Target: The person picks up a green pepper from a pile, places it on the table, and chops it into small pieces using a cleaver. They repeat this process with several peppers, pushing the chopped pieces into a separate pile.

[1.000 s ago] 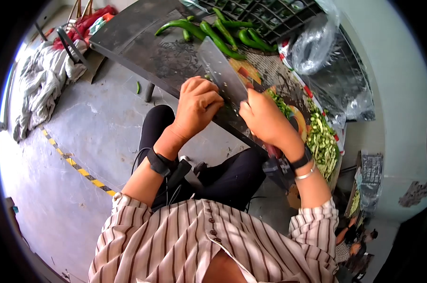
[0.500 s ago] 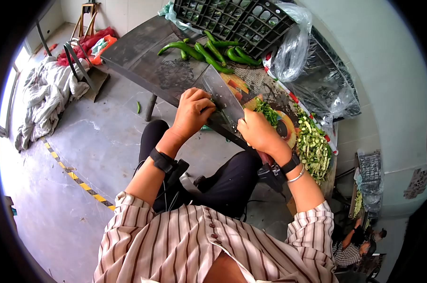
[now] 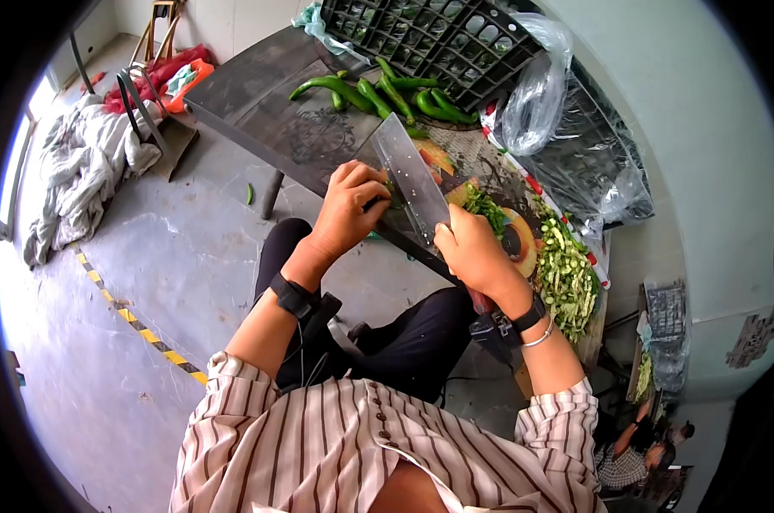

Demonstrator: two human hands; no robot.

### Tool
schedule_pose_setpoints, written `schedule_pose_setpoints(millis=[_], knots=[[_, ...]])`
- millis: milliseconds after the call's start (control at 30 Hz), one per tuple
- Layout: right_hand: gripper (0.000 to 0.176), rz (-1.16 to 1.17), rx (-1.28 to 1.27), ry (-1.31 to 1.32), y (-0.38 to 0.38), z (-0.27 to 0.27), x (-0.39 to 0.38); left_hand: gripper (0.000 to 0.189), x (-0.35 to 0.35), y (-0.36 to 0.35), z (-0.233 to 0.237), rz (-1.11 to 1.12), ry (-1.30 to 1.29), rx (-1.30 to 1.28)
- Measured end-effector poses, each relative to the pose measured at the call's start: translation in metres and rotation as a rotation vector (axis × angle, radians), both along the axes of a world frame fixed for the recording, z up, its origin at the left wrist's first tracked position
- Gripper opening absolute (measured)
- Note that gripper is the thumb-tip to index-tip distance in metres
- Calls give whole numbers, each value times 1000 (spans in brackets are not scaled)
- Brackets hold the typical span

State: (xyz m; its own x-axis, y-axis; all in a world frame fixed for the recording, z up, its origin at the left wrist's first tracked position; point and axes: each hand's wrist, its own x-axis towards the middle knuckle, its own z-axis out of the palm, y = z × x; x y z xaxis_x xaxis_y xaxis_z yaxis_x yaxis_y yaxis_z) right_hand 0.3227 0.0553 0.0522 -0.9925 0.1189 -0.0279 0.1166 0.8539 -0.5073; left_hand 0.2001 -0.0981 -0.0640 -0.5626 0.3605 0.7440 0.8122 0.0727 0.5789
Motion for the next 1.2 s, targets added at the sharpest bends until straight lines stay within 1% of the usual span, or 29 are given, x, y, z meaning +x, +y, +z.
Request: schedule_pose_setpoints(millis=[233,300,400,467,533,567,600,667,700,733,800,867,933,1000,1067,1100,1133,1200], knots=[[23,98,107,-3,-3,2,-3,14,1,-1,-2,18,-22,-10],[23,108,122,-24,-3,5,-5,14,0,-1,-2,-11,-14,0],[22,135,164,-73,-2,12,-10,13,2,1,-1,19,-25,15],[22,139,146,-116,-3,12,-17,12,1,3,-1,17,-28,14],[22,112,149,-57,-7,1,-27,12,4,1,-3,4,-25,10],[20,114,151,50,-10,-10,-36,12,4,2,-3,15,-17,0],[20,105,155,69,-10,-13,-48,12,1,3,-2,35,1,-1],[18,194,199,160,-10,-17,-67,13,-1,1,-4,26,22,-3],[18,149,165,163,-9,-19,-70,12,-1,0,-3,10,29,18],[18,156,177,170,-6,-20,-69,12,-2,0,-2,-9,34,42],[19,42,44,69,2,-19,-59,11,-4,0,0,-12,32,62],[19,38,73,51,7,-20,-43,13,0,-1,-1,3,16,16],[19,42,0,105,-2,-3,-35,15,0,-2,-1,-2,5,14],[18,53,32,124,-6,0,-30,16,1,-2,0,-15,-34,13],[21,71,66,77,-10,3,-26,16,1,-2,0,-17,-30,18],[21,49,26,19,-9,0,-25,16,1,-2,0,-14,-28,22],[21,52,27,16,-8,0,-24,16,1,-2,0,-11,-32,24],[21,102,117,68,-8,-2,-23,16,1,-1,-1,9,-22,22]])
